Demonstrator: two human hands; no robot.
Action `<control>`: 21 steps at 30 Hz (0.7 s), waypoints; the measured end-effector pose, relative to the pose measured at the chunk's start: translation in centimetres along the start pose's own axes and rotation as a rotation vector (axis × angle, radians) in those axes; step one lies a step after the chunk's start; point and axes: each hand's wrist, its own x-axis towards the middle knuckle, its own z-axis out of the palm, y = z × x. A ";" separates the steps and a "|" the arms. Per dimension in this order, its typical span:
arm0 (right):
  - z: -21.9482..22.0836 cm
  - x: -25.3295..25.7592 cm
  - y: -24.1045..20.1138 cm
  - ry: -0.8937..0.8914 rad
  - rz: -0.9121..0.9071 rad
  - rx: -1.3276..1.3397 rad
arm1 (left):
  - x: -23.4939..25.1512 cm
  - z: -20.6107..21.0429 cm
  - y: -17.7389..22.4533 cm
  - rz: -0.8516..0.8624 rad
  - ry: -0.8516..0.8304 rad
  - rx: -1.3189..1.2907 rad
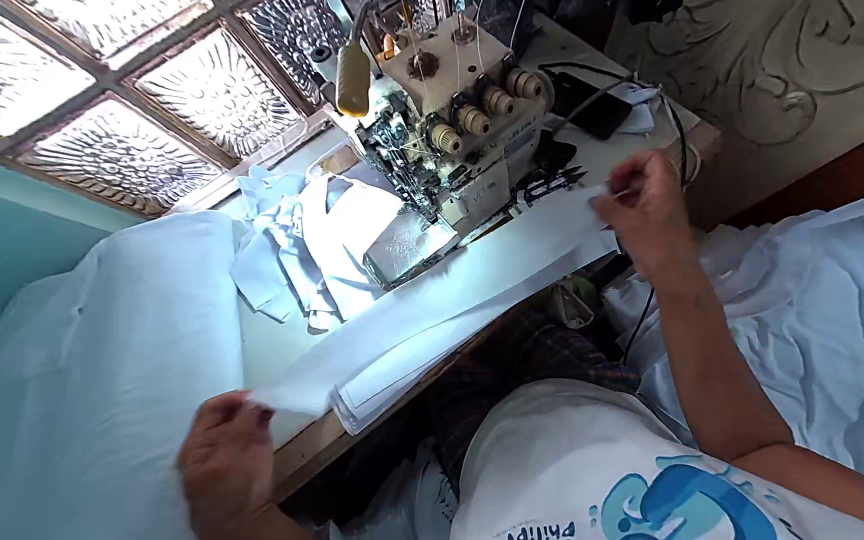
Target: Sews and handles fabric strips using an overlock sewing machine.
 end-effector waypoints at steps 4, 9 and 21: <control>4.5 -1.9 -0.3 -0.305 -0.052 -0.057 | -0.9 -8.9 1.8 0.114 0.262 -0.055; 8.3 -4.6 -0.5 -0.419 -0.319 -0.127 | -1.4 -8.3 4.4 0.299 0.294 -0.136; 8.0 -6.4 -0.5 -0.308 -0.686 -0.097 | 1.9 18.7 3.9 0.148 -0.572 0.097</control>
